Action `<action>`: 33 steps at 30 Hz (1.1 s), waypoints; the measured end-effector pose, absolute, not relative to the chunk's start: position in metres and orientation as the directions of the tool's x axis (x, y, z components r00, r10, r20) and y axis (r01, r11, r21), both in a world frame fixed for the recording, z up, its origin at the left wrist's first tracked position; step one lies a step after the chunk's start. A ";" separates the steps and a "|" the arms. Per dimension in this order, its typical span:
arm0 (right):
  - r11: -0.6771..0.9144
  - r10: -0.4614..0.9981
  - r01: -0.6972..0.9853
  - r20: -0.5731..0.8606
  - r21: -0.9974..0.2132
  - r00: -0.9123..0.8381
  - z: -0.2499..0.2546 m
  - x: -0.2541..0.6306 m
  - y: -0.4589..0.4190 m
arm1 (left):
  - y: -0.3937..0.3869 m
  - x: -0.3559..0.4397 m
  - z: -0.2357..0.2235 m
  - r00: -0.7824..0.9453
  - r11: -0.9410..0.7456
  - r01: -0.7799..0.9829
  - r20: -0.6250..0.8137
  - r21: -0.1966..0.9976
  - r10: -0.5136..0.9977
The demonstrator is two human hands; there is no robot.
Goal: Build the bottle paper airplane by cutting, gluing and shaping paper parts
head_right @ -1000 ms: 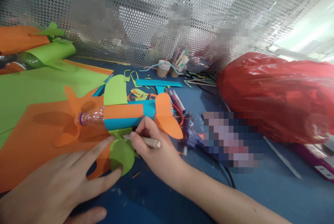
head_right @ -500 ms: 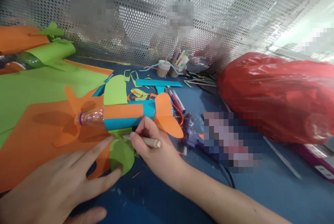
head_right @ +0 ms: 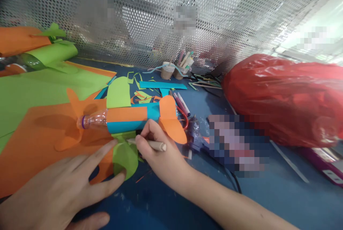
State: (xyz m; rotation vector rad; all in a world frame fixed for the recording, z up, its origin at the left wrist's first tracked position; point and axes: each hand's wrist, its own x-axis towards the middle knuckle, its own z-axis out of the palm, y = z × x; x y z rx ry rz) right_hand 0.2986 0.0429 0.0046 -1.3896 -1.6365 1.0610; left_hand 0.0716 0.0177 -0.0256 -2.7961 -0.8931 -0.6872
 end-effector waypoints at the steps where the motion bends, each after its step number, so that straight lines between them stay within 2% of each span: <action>1: 0.076 0.988 0.381 0.019 -0.921 -0.151 0.004 0.299 0.043 | 0.018 0.072 -0.026 0.722 -0.816 0.578 0.455 0.017 0.521; 15: 0.075 0.990 0.384 0.022 -0.920 -0.140 0.007 0.297 0.044 | 0.018 0.073 -0.025 0.732 -0.823 0.567 0.444 0.026 0.518; 19: 0.086 0.987 0.343 0.033 -0.935 -0.157 0.009 0.296 0.044 | 0.016 0.073 -0.014 0.753 -0.806 0.591 0.335 0.037 0.567; 23: 0.080 0.990 0.390 0.028 -0.917 -0.139 0.010 0.297 0.043 | 0.014 0.072 -0.005 0.772 -0.805 0.591 0.250 0.058 0.585; 29: 0.083 0.991 0.397 0.032 -0.914 -0.133 0.010 0.297 0.043 | 0.016 0.072 -0.018 0.732 -0.813 0.578 0.395 0.070 0.555; 33: 0.066 0.989 0.338 0.017 -0.939 -0.147 0.012 0.296 0.042 | 0.017 0.072 -0.023 0.733 -0.809 0.585 0.389 0.059 0.558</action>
